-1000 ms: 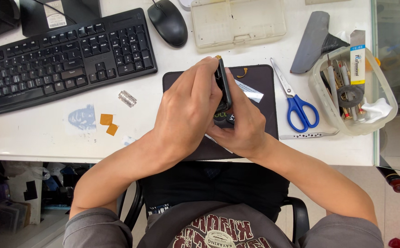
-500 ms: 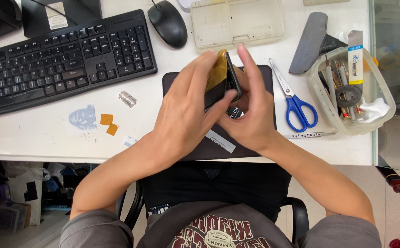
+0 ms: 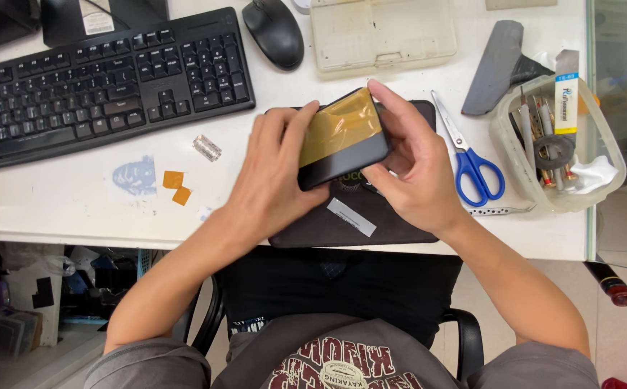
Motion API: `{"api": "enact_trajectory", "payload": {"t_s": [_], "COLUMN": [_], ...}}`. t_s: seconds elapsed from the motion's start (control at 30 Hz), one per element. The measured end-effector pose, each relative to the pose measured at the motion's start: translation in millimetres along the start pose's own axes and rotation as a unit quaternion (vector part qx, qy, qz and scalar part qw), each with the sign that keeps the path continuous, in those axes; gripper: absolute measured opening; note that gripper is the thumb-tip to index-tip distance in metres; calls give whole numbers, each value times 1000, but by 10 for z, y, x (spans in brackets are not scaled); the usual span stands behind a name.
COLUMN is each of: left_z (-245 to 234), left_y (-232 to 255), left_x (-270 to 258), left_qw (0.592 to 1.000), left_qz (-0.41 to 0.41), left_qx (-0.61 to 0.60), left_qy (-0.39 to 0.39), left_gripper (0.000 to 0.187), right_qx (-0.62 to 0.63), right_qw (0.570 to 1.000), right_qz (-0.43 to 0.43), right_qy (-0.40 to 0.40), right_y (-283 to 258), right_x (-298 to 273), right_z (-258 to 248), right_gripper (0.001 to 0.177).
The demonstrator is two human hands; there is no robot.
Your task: The person applies adhesive strips to the back of a smartphone, uses a hairdryer to heat the adhesive, and then peels the strips off to remove the back cover. The person then uses a plastic tool to pry open the phone and remove the back cover.
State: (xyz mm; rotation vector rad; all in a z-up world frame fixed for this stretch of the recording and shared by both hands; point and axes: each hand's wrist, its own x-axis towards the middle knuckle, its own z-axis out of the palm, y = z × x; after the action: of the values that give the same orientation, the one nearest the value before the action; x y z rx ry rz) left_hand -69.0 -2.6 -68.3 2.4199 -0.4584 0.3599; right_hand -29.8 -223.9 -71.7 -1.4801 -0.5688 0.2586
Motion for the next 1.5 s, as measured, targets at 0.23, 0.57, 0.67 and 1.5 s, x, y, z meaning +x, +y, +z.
{"api": "enact_trajectory", "payload": {"t_s": [0.23,0.57,0.67,1.5], "left_z": [-605,-748,-645,-102], "left_y": [-156,-97,-54,-34], "left_x": [-117,-552,-654,-113], "left_qw": [996,913,960,944], "left_qz": [-66,-235,-197,64], "left_qx": [-28,-325,-177,-40], "left_qy": [-48,-73,-93,-322], "left_gripper": [84,82,86,94], "right_qx": [-384,-504,-496,-496], "right_qw": [917,853,862,756], "right_qz": [-100,-90,-73,422], "right_qy": [-37,-98,-71,-60], "right_y": [-166,107,151,3584], "right_x": [-293,-226,-76,-533], "right_z": [49,-48,-73,-2], "right_gripper": [66,48,38,37]}}
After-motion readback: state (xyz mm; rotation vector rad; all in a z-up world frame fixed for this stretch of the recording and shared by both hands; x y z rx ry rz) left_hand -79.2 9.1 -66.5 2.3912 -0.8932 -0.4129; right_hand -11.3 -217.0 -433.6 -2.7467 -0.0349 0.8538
